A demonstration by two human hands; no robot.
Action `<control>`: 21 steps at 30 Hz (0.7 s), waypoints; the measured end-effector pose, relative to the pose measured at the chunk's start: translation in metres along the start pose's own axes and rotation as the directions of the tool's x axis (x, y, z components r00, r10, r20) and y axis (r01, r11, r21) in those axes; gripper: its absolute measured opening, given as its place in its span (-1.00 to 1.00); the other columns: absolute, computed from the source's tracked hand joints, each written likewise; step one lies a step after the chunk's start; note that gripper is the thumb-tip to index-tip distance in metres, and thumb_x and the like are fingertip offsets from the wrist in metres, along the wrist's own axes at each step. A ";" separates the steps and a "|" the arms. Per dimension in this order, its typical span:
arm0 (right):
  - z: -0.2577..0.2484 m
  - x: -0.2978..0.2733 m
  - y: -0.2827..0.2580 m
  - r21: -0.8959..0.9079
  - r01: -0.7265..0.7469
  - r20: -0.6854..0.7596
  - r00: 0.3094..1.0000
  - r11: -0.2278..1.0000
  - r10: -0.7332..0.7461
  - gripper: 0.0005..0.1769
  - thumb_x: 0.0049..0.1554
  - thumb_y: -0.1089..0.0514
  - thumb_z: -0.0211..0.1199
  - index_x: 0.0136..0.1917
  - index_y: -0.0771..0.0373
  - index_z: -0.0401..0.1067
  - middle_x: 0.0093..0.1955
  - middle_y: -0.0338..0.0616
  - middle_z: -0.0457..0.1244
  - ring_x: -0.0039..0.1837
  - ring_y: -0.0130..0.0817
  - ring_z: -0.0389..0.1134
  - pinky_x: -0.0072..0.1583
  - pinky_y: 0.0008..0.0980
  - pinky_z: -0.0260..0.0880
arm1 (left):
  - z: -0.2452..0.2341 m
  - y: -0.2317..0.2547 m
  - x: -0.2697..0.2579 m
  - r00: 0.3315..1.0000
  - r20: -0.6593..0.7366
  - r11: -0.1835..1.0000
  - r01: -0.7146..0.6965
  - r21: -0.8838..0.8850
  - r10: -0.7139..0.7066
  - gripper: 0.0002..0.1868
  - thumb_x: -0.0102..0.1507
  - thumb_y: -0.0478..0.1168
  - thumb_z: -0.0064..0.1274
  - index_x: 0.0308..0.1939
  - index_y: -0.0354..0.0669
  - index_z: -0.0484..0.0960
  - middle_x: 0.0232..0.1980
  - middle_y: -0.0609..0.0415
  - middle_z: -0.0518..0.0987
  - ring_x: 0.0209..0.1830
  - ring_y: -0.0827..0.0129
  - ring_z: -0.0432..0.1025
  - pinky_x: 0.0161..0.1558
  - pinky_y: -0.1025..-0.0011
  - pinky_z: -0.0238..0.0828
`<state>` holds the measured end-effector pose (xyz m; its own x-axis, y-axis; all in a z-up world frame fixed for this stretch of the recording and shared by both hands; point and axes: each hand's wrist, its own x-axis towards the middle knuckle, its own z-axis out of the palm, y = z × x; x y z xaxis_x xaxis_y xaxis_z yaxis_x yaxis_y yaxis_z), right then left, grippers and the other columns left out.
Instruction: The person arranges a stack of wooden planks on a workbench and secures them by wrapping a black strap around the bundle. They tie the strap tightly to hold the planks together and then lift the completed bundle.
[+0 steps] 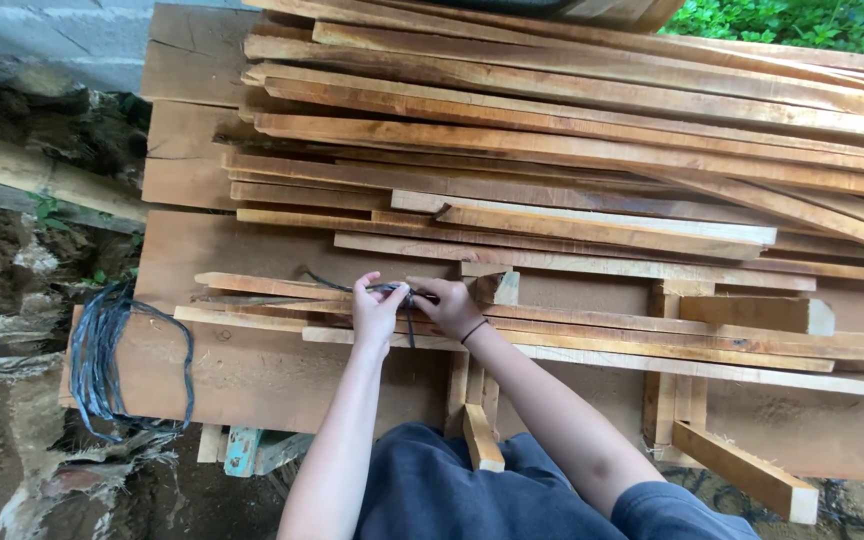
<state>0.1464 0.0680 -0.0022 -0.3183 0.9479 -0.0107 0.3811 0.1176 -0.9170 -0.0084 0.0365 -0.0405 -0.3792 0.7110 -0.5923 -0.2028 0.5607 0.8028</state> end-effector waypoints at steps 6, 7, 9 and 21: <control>0.004 0.000 0.021 0.144 0.077 -0.010 0.997 0.987 -0.076 -0.83 0.19 0.30 0.29 0.01 0.15 0.65 -0.13 0.02 0.46 -0.02 0.07 0.47 0.01 -0.17 0.52 | -0.001 -0.009 -0.001 0.999 -0.013 0.992 0.036 -0.119 -0.038 -0.26 0.17 -0.36 0.35 0.34 -0.25 0.27 -0.11 -0.24 0.65 -0.17 0.26 0.60 -0.06 0.36 0.64; 0.004 -0.001 0.020 0.143 0.078 -0.010 0.997 0.987 -0.078 -0.83 0.19 0.30 0.29 0.01 0.15 0.65 -0.13 0.02 0.46 -0.02 0.07 0.47 0.01 -0.17 0.52 | 0.001 -0.002 -0.006 0.999 -0.013 0.992 0.035 -0.121 -0.037 -0.26 0.17 -0.36 0.35 0.34 -0.25 0.27 -0.11 -0.24 0.65 -0.17 0.26 0.60 -0.06 0.36 0.64; 0.003 0.000 0.016 0.168 0.045 -0.021 0.999 0.985 -0.042 -0.87 0.22 0.27 0.28 -0.03 0.17 0.64 -0.18 0.00 0.45 -0.02 0.04 0.48 0.00 -0.21 0.51 | 0.004 0.014 -0.016 1.000 -0.017 0.995 -0.027 -0.093 0.026 -0.22 0.23 -0.40 0.26 0.43 -0.27 0.15 -0.13 -0.29 0.66 -0.16 0.25 0.63 -0.05 0.41 0.65; 0.011 -0.002 0.028 0.176 -0.046 -0.051 0.997 0.983 0.056 -0.91 0.21 0.26 0.31 -0.13 0.22 0.62 -0.25 -0.04 0.44 -0.04 -0.13 0.51 0.03 -0.25 0.48 | 0.008 -0.003 -0.070 0.982 -0.161 0.993 -0.104 -0.049 0.095 -0.63 0.45 -0.14 -0.01 0.24 -0.22 0.32 0.23 -0.16 0.55 0.22 0.20 0.52 0.06 0.34 0.58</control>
<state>0.1478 0.0664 -0.0324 -0.2523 0.9668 -0.0417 0.2363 0.0198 -0.9715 0.0257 -0.0121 -0.0019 -0.5370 0.6833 -0.4947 -0.2060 0.4624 0.8624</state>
